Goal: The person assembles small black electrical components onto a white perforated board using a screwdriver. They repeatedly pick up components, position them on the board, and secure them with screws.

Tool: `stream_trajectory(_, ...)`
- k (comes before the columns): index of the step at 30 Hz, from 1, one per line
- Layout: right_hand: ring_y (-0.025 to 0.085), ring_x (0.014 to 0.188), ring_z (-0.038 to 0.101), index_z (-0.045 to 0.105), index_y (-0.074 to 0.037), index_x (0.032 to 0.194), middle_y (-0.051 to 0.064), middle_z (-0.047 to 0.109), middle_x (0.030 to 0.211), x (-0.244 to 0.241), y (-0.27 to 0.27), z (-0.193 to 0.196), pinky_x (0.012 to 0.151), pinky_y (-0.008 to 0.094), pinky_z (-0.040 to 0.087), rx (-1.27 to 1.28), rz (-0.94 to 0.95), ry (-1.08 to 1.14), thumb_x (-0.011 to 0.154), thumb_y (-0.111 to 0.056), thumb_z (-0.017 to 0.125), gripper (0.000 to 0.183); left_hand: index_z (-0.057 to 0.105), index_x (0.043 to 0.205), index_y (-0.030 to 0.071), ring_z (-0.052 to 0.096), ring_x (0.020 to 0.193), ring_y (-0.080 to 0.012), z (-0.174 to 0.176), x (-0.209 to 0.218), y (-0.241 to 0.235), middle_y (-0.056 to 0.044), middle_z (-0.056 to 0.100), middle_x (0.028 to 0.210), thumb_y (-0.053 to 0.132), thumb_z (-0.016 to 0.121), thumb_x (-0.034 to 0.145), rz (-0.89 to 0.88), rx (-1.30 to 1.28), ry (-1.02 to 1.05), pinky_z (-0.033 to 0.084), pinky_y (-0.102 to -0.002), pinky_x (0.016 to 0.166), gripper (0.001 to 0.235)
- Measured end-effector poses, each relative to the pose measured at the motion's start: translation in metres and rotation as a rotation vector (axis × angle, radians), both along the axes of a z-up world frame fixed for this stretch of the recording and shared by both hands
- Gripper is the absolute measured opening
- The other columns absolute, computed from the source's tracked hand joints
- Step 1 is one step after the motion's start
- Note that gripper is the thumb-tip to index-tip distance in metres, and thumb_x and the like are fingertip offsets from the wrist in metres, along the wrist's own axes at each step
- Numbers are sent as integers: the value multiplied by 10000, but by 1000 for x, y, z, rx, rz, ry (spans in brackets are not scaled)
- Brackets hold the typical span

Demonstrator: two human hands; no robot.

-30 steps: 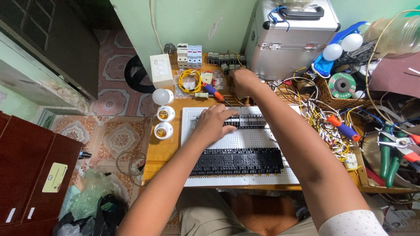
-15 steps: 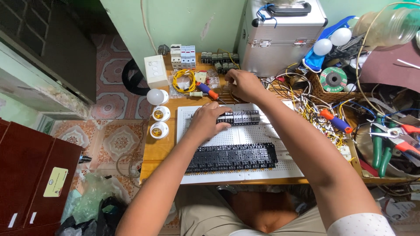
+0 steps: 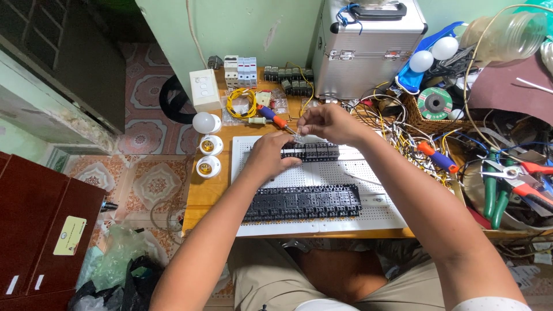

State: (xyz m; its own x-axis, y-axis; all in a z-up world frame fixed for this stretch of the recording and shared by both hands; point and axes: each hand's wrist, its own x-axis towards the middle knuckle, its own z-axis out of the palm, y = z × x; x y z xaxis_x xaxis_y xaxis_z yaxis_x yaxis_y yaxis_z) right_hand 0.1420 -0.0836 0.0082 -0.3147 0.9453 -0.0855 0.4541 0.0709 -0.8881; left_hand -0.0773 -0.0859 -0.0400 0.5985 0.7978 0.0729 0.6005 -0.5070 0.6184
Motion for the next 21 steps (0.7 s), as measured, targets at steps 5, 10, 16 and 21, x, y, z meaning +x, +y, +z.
stream_trajectory(5,187,689,653,770,-50,1034,124,784,924,-7,4,-15,622,298,490,24,30,-231,914,-94,766,128,708,1173,80,680,1104,-351,-4,1,2,-138,727,1076,350,866,777,-2,23,-38,530,-475,997,505)
stream_trajectory(10,213,710,656,792,-83,1079,119,778,984,-15,-3,-8,638,325,504,99,65,-442,946,-156,743,160,706,1184,87,669,1152,-320,13,-1,-7,-120,730,1123,238,851,812,8,-13,-2,525,-446,1024,427)
stream_trajectory(16,317,764,706,770,-50,1104,135,762,1024,-25,-22,7,676,424,560,298,214,-684,821,-292,844,380,691,1229,73,655,1189,-317,12,0,-6,-124,717,1175,125,841,807,16,-16,48,516,-440,1050,451)
stream_trajectory(21,354,822,723,754,-28,1165,180,754,1083,-28,-21,17,762,466,576,250,264,-703,826,-266,810,418,691,1164,62,672,1150,-339,9,-1,-3,-134,723,1121,188,904,727,20,-44,4,529,-469,1036,502)
